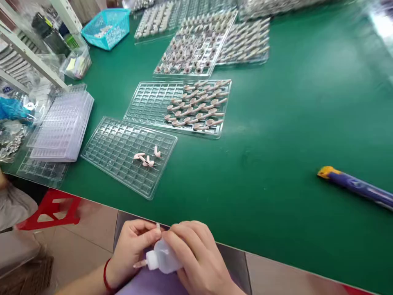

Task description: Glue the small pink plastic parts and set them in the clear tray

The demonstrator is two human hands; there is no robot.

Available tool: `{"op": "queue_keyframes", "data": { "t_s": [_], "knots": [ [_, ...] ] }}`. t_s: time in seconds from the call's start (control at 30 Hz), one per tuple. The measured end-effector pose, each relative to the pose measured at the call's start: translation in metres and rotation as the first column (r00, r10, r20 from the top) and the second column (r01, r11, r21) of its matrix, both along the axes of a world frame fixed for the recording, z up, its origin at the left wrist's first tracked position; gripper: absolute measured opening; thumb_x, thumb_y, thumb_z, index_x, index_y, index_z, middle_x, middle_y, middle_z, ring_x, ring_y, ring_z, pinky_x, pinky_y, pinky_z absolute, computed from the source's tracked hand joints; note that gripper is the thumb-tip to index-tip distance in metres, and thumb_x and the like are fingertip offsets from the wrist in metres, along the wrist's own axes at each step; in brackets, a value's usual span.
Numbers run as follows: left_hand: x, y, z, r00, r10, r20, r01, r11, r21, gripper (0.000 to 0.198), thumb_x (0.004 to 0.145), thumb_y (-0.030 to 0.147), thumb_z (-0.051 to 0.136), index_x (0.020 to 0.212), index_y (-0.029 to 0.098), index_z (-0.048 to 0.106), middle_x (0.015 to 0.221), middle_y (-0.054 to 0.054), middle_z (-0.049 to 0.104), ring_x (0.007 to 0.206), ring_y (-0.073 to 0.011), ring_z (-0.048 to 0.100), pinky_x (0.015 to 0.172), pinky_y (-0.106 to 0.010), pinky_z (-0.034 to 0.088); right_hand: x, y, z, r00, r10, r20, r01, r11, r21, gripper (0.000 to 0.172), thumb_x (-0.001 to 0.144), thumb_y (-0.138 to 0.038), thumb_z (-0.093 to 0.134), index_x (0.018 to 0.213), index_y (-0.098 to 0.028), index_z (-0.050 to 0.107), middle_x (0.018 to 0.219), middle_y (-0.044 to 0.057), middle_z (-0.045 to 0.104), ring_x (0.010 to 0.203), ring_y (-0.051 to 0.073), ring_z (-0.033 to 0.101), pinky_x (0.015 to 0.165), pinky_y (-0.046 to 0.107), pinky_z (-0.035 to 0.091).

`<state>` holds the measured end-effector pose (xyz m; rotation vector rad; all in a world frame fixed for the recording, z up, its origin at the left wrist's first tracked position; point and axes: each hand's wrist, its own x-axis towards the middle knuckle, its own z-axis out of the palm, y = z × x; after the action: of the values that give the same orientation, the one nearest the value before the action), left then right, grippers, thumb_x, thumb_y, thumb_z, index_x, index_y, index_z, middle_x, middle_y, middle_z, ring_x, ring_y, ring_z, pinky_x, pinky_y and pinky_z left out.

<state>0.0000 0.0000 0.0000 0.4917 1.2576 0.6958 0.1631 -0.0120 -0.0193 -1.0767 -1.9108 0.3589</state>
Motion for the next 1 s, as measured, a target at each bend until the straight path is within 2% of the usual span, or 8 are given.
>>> {"op": "queue_keyframes", "data": {
  "t_s": [0.13,0.23,0.3,0.33,0.53,0.73,0.87,1.0],
  "knots": [
    [-0.010,-0.001,0.018,0.926,-0.168,-0.338,0.273,0.916,0.293,0.011,0.077,0.027,0.077,0.074,0.016,0.077,0.067,-0.004,0.072,0.059,-0.0126,0.060,0.058,-0.022,0.048,0.009,0.004,0.006,0.995,0.065,-0.072,-0.067,0.997,-0.026,0.026,0.085,0.001,0.050,0.102,-0.016,0.059,0.083,0.007,0.065,0.076,0.016,0.058,0.068,0.028,0.052],
    [-0.015,-0.001,0.025,0.745,-0.039,-0.666,0.551,0.598,0.582,0.004,0.080,0.015,0.073,0.082,0.016,0.077,0.070,-0.004,0.071,0.064,-0.0139,0.061,0.061,-0.023,0.048,0.011,0.004,0.010,0.985,0.077,-0.155,-0.084,0.996,-0.034,0.026,0.084,-0.001,0.054,0.104,-0.017,0.058,0.080,0.005,0.065,0.073,0.016,0.060,0.064,0.029,0.054],
    [-0.017,-0.001,0.027,0.663,0.091,-0.743,0.657,0.404,0.636,0.009,0.083,0.013,0.070,0.091,0.015,0.075,0.070,-0.004,0.069,0.064,-0.0140,0.059,0.061,-0.024,0.048,0.011,0.003,0.012,0.981,0.068,-0.183,-0.075,0.997,-0.029,0.025,0.084,-0.001,0.055,0.103,-0.017,0.057,0.080,0.005,0.065,0.073,0.016,0.060,0.064,0.030,0.055],
    [-0.017,-0.001,0.028,0.634,0.133,-0.762,0.689,0.349,0.635,0.011,0.085,0.012,0.069,0.094,0.015,0.073,0.071,-0.004,0.068,0.064,-0.0142,0.059,0.061,-0.024,0.049,0.011,0.003,0.013,0.979,0.065,-0.191,-0.072,0.997,-0.027,0.024,0.084,-0.001,0.056,0.103,-0.017,0.057,0.080,0.005,0.065,0.073,0.016,0.060,0.064,0.030,0.055],
    [-0.017,-0.003,0.031,0.538,0.208,-0.817,0.770,0.272,0.577,0.015,0.086,0.013,0.067,0.100,0.016,0.069,0.071,-0.003,0.065,0.065,-0.0152,0.057,0.058,-0.025,0.048,0.009,0.002,0.015,0.970,0.056,-0.235,-0.070,0.996,-0.050,0.024,0.085,-0.003,0.058,0.103,-0.018,0.057,0.079,0.004,0.064,0.069,0.015,0.061,0.060,0.028,0.056],
    [-0.020,0.014,0.037,0.586,0.176,-0.791,0.753,0.243,0.612,0.010,0.088,0.015,0.067,0.097,0.017,0.071,0.074,-0.003,0.068,0.066,-0.0141,0.061,0.060,-0.024,0.052,0.025,0.003,0.012,0.965,0.008,-0.262,-0.033,0.995,-0.091,0.027,0.085,-0.008,0.064,0.107,-0.020,0.057,0.084,0.004,0.063,0.073,0.016,0.062,0.062,0.028,0.056],
    [-0.022,0.071,0.047,0.651,0.190,-0.735,0.737,0.074,0.672,0.015,0.089,0.011,0.065,0.099,0.019,0.073,0.079,-0.002,0.072,0.071,-0.0130,0.065,0.067,-0.023,0.055,0.044,0.013,0.012,0.956,-0.171,-0.239,0.150,0.983,-0.102,0.029,0.083,-0.017,0.071,0.107,-0.020,0.056,0.088,0.005,0.061,0.076,0.016,0.061,0.065,0.027,0.055],
    [-0.010,0.167,0.056,0.674,0.234,-0.701,0.733,-0.089,0.674,0.016,0.092,0.011,0.061,0.096,0.019,0.074,0.086,-0.003,0.075,0.078,-0.0131,0.069,0.074,-0.024,0.055,0.052,0.024,0.011,0.928,-0.293,-0.229,0.268,0.954,-0.132,0.022,0.084,-0.018,0.070,0.100,-0.022,0.057,0.086,0.003,0.061,0.072,0.014,0.061,0.064,0.025,0.054]
  ]
}}
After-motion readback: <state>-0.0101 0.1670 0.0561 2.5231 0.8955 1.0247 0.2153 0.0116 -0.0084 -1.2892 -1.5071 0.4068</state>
